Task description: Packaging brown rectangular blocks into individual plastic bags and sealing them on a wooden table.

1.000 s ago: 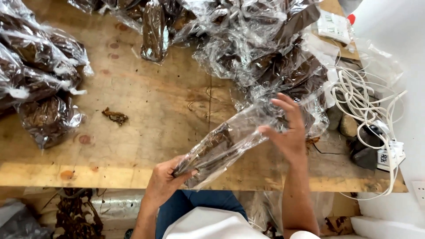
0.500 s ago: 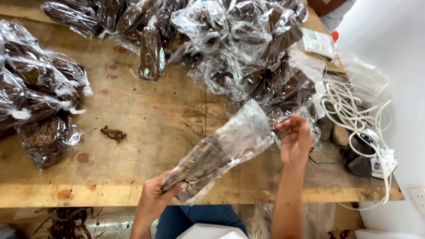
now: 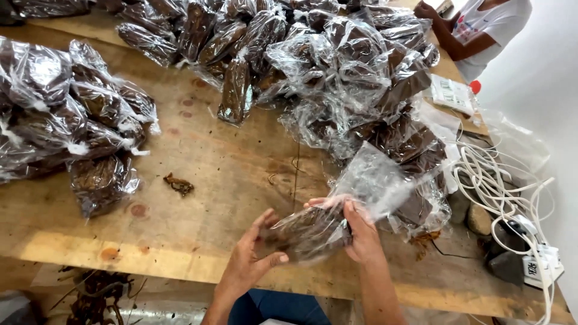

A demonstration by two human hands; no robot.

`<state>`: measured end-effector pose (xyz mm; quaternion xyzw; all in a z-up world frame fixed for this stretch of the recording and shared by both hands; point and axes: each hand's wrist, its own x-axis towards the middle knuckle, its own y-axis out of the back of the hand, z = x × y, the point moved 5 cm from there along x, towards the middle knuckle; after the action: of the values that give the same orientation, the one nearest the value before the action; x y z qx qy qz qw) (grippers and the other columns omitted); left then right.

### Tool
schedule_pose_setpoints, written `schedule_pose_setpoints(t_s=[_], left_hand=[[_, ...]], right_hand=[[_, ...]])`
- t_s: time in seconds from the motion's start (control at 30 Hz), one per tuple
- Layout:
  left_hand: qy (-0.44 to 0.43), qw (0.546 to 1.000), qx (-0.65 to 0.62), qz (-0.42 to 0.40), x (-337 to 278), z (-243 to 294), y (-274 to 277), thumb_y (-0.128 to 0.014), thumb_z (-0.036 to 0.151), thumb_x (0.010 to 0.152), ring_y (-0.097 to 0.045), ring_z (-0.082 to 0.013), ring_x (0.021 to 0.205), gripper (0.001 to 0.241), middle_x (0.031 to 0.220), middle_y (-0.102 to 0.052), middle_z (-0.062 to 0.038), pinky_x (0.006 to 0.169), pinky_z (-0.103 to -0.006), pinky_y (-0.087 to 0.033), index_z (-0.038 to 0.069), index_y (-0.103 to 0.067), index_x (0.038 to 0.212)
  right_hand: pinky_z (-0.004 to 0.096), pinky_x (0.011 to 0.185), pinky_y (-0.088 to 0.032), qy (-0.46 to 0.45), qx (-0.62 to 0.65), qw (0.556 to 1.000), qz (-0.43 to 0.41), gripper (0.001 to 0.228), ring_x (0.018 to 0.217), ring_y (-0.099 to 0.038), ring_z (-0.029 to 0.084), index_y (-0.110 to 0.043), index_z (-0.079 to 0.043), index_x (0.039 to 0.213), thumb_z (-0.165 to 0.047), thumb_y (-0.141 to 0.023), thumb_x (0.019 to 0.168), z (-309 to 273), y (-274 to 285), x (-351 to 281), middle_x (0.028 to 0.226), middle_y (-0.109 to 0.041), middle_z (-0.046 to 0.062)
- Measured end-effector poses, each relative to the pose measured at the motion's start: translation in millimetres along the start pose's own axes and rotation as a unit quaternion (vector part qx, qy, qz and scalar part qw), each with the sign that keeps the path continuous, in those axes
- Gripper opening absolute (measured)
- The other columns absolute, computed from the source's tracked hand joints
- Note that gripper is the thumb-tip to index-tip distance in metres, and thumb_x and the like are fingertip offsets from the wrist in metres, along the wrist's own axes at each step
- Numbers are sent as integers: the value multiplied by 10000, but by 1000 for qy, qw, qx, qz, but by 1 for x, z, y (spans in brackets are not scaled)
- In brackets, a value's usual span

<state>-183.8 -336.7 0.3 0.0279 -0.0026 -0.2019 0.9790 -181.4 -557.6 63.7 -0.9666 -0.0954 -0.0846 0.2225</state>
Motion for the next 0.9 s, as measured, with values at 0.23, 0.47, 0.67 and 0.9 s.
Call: schedule_pose_setpoints(t_s=[0.23,0.47,0.67,0.9], left_hand=[[-114,991,70,28,-3,0,-9,-795,718,597,-262,-289,1573,1316,1707,-246,-94,1186,-503,-361,150,-203,1627],[-67,997,7,41,-1,-25,-12,-783,247,792,-712,-156,1018,493,1445,-521,-89,644,-272,-574,133,-626,1244],[-195,980,10,38,-12,-19,-6,-597,224,1000,-635,-265,1261,225,1300,-591,-174,904,-379,-609,79,-751,1076],[-195,964,7,181,-26,-26,33,-657,-28,921,-712,-179,1014,207,1079,-736,-90,839,-251,-575,52,-797,1051]], right_hand=[[395,1302,-278,160,-663,726,-90,635,1411,-512,213,-571,-119,1341,-33,-816,761,17,-37,-34,1430,-614,31],[599,1232,-203,63,-706,682,-179,544,1393,-468,393,-480,21,1441,-310,-558,1016,98,-25,-48,1440,-542,236],[607,1269,30,73,-676,694,-238,768,1552,-134,409,-471,-34,1442,-578,-617,919,80,-48,-28,1538,-317,241],[573,1177,-343,133,-663,697,-240,331,1105,-609,356,-564,5,1013,-243,-367,1111,110,-36,-17,1101,-623,208]])
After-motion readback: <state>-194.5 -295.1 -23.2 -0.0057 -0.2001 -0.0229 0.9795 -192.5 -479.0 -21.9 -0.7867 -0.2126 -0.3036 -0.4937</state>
